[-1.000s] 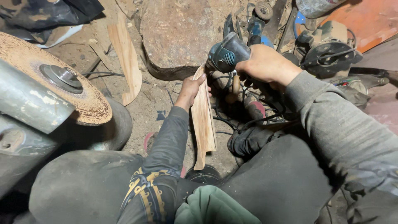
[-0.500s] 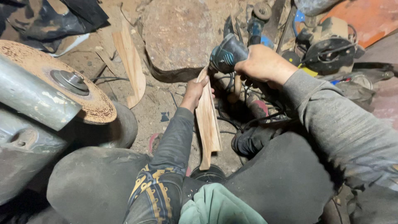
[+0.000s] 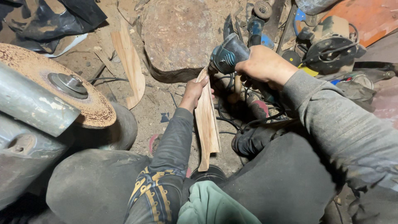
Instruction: The person sits on the workshop floor and fits a bit into a power drill, then drills holes into curved wooden furniture parts. They hold each wooden piece against their legs while drilling, then thread a thin wire through the drilled holes and set pieces aside.
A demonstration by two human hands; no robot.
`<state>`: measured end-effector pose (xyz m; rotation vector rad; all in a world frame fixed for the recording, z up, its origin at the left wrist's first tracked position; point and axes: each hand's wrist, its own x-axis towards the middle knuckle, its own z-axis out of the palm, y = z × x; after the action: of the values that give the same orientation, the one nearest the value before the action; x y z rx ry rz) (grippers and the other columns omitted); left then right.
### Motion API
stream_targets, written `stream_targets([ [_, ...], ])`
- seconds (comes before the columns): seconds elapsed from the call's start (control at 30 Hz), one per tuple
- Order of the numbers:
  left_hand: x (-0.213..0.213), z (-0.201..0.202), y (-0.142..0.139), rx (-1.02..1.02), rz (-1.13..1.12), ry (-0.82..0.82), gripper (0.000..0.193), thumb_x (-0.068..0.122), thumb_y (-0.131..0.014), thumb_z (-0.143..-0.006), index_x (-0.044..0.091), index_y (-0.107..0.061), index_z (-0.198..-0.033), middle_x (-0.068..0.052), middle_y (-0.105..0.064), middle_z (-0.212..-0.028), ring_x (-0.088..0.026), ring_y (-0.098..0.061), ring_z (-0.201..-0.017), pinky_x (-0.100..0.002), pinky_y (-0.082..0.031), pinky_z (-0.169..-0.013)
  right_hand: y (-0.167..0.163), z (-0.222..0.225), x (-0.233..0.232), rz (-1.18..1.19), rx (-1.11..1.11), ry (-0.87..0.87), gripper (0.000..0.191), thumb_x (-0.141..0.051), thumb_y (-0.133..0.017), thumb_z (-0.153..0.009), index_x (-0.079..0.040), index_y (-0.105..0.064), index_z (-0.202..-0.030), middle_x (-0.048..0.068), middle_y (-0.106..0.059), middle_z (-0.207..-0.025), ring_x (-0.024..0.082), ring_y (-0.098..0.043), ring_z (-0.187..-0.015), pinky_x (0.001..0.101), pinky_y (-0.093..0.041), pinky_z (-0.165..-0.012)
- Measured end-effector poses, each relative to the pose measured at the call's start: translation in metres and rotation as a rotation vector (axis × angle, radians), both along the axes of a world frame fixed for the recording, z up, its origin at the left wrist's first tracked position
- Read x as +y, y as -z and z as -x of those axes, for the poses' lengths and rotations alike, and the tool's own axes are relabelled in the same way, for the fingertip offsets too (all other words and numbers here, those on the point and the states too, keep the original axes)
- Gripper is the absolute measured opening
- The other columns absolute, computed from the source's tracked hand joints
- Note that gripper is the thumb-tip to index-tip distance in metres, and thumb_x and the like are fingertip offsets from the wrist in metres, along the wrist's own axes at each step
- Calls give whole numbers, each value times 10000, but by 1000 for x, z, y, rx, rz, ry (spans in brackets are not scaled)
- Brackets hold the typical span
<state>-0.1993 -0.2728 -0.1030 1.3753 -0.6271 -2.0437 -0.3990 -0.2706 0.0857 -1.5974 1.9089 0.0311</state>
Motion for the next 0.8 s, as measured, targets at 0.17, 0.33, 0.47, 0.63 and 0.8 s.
stream_targets([
  [0.17,-2,2,13,11,11,-3,343,286,-681,-957,-13,-588,-1098,-211,-703,-742,-321,-691,-524,-455,-588,-468,6,4,3,-4,-16,9,447,-394,-720,-833,53,-717,-836,248,-696,-703,388,-694,-637,458,-547,-670],
  [0.33,-2,4,25,7,0,-14,341,279,-678,-961,-15,-589,-1108,-211,-707,-749,-315,-696,-531,-451,-596,-473,-9,-1,8,-29,-55,52,405,-368,-708,-850,33,-699,-794,209,-652,-619,348,-640,-517,458,-512,-550],
  [0.47,-3,2,31,-7,0,-6,351,271,-676,-972,-34,-596,-1124,-212,-716,-760,-310,-701,-540,-444,-597,-476,-24,-5,11,-69,-36,92,396,-359,-691,-878,25,-667,-782,167,-590,-541,317,-588,-436,449,-486,-468],
  [0.63,-3,2,33,-24,9,5,352,278,-665,-970,-23,-599,-1140,-212,-713,-761,-303,-700,-537,-438,-593,-473,-37,-4,15,-81,-79,139,349,-338,-670,-892,8,-662,-848,149,-569,-539,307,-538,-408,450,-448,-435],
  [0.8,-3,1,32,-6,9,5,353,282,-667,-961,-20,-595,-1128,-196,-705,-753,-291,-695,-531,-440,-587,-462,-52,2,21,-21,-112,141,277,-292,-675,-910,-15,-666,-916,143,-614,-615,255,-543,-423,400,-435,-420],
])
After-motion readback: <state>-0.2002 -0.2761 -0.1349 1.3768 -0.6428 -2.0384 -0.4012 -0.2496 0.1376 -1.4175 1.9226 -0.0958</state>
